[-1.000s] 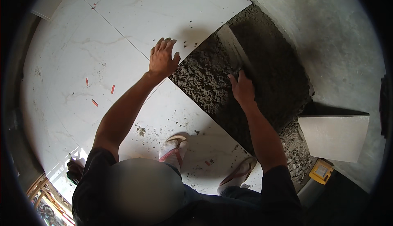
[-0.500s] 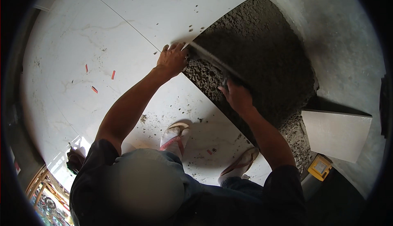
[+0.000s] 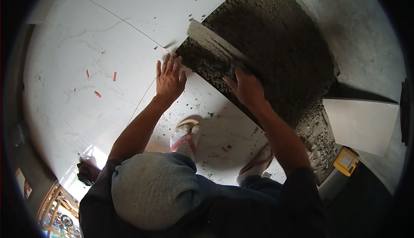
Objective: The person prepares a floor surface by spreading and leveling wet concrete with a trowel, places a large tile onto the surface, and taps the tile with a rubber mallet to secure and level it.
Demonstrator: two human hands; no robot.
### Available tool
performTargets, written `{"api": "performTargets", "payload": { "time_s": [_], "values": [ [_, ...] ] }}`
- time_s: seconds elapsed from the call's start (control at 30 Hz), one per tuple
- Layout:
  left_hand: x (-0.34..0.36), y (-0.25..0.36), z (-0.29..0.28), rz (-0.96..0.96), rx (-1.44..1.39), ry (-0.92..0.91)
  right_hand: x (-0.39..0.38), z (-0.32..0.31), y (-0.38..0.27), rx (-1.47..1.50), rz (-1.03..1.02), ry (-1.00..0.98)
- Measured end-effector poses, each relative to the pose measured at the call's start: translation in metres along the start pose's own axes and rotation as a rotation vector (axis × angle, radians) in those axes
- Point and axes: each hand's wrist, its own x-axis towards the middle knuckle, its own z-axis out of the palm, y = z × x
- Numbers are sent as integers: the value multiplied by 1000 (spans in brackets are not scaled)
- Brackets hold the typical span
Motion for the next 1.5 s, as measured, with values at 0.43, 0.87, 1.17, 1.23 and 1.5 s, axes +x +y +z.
{"api": "performTargets", "payload": {
  "time_s": [0.43, 0.87, 1.17, 1.23, 1.5],
  "values": [
    [-44, 59, 2, 290, -454, 4, 85, -39, 54, -273, -293, -327],
    [-74, 91, 37, 158, -14, -291, -80, -52, 181, -243, -177, -244],
    [-75, 160, 73, 330, -493, -115, -127, -48, 204, -158, -1, -198],
    [-83, 174, 75, 497, -692, -270, -113, -72, 237, -169, 171, 12],
    [-31, 185, 89, 964, -107, -263, 31, -140, 366, -184, 445, 306]
  ]
}}
